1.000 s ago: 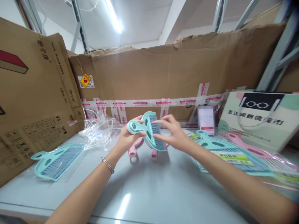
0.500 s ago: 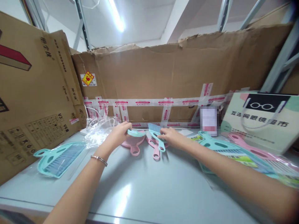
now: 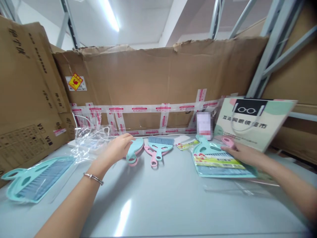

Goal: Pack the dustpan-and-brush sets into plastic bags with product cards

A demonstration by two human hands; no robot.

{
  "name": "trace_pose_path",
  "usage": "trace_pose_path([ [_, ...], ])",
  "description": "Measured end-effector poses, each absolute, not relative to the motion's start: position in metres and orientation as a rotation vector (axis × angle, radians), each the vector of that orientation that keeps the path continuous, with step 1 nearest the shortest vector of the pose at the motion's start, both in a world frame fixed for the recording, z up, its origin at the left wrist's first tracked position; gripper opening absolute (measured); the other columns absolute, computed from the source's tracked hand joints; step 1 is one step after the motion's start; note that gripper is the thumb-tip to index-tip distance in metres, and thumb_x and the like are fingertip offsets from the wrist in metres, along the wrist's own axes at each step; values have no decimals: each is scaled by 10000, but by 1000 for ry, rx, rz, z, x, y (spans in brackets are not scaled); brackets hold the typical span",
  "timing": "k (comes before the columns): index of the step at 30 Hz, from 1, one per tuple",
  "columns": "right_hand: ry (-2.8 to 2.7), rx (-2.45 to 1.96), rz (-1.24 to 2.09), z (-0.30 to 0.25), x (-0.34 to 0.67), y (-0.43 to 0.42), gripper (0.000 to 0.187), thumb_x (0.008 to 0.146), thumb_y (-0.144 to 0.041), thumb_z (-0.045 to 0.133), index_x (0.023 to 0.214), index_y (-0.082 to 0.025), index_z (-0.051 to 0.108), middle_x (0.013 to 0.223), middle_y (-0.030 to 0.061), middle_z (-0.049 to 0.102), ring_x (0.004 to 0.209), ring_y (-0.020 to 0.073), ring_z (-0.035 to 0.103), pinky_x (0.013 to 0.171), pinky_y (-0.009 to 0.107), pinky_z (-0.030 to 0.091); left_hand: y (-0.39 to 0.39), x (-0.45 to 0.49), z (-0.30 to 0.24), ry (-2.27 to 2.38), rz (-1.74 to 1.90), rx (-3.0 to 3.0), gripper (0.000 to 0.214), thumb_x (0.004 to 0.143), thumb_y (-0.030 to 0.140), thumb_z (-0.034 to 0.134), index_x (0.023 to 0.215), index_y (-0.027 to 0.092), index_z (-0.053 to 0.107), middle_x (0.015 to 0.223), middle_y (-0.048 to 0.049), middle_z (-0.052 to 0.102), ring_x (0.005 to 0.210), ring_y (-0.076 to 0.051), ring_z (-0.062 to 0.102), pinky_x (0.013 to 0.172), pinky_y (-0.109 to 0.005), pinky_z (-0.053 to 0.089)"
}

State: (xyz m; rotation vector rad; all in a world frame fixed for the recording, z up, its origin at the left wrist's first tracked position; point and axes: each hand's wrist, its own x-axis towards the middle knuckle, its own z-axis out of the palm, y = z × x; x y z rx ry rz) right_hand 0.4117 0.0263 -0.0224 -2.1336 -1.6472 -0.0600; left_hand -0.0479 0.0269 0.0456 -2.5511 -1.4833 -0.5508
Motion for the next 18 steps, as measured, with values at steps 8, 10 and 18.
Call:
trace_pose_path([
  [8, -1663, -2272, -185, -4, 387, 17, 204, 868, -338, 319, 831, -208, 473, 869, 152, 626, 753, 284, 570, 608, 332, 350, 24, -40, 41, -1319, -849, -2642, 239, 856, 265, 411, 975, 193, 606, 1107, -82, 597, 1054, -226, 524, 909, -413, 432],
  [10, -1638, -2190, -219, 8, 374, 18, 178, 865, -326, 331, 787, -213, 444, 801, 132, 616, 705, 265, 553, 600, 322, 338, 22, -31, 39, -1368, -1055, -2711, 238, 859, 293, 422, 985, 194, 598, 1083, -85, 603, 1033, -221, 534, 898, -417, 440],
  [18, -1847, -1376, 232, 41, 248, 37, 193, 821, -347, 440, 682, -217, 470, 659, 4, 573, 651, 173, 526, 617, 278, 374, 4, 15, 28, -1871, -2168, -3178, 683, 756, 399, 599, 1336, 323, 247, 1135, -83, 566, 730, -144, 625, 535, -241, 502],
])
